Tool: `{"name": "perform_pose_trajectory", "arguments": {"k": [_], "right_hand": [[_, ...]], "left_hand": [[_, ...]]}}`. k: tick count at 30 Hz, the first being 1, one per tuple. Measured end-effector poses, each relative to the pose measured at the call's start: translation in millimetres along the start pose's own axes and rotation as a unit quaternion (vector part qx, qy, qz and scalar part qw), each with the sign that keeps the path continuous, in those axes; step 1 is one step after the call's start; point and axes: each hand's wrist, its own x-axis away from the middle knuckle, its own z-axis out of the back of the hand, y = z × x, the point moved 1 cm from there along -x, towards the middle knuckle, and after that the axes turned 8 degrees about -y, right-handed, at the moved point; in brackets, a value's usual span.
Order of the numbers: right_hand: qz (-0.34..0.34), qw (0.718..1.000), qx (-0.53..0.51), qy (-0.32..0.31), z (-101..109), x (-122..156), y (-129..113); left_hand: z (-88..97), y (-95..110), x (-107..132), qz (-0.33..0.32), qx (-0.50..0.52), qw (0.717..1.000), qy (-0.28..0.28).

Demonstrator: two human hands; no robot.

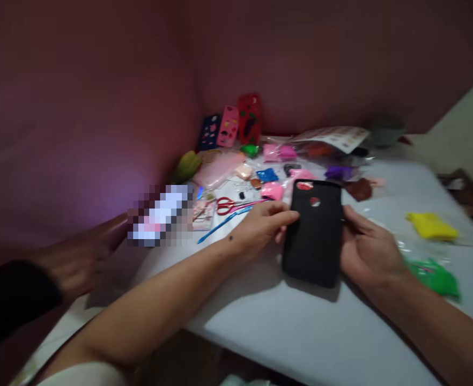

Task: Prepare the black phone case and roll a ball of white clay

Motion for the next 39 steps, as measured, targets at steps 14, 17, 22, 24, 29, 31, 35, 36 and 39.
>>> {"name": "perform_pose_trajectory", "arguments": {"k": [14,17,22,24,29,31,35,36,39], "right_hand": [[0.068,0.995,-0.042,-0.066,14.2,-12.2,4.3],[0.051,0.996,-0.053,-0.043,12.4,-11.6,4.6],[0.025,0.998,-0.062,-0.020,10.7,-10.2,5.3],[0.024,0.998,-0.055,-0.029,10.8,-9.9,5.6],[0.036,0.998,-0.038,-0.047,11.9,-8.8,5.7],[0.033,0.998,-0.034,-0.048,11.9,-8.6,5.6],[0.024,0.998,-0.031,-0.044,10.3,-8.2,5.3],[0.026,0.998,-0.026,-0.042,9.6,-8.0,5.2],[0.039,0.998,-0.008,-0.037,7.9,-6.7,4.9]], "left_hand": [[14.8,-6.0,-12.5,0.002,0.209,0.978,0.003],[15.7,-5.0,-13.8,0.015,0.236,0.972,-0.014],[14.5,-3.2,-12.6,0.030,0.275,0.960,-0.036],[14.2,-3.5,-12.2,0.032,0.286,0.957,-0.038],[14.1,-6.0,-13.0,0.029,0.296,0.954,-0.034],[14.4,-7.2,-13.3,0.028,0.293,0.955,-0.035],[14.7,-8.1,-13.4,0.022,0.285,0.957,-0.041],[14.6,-8.1,-13.3,0.018,0.284,0.958,-0.043],[14.0,-8.0,-12.3,0.011,0.284,0.958,-0.045]]}}
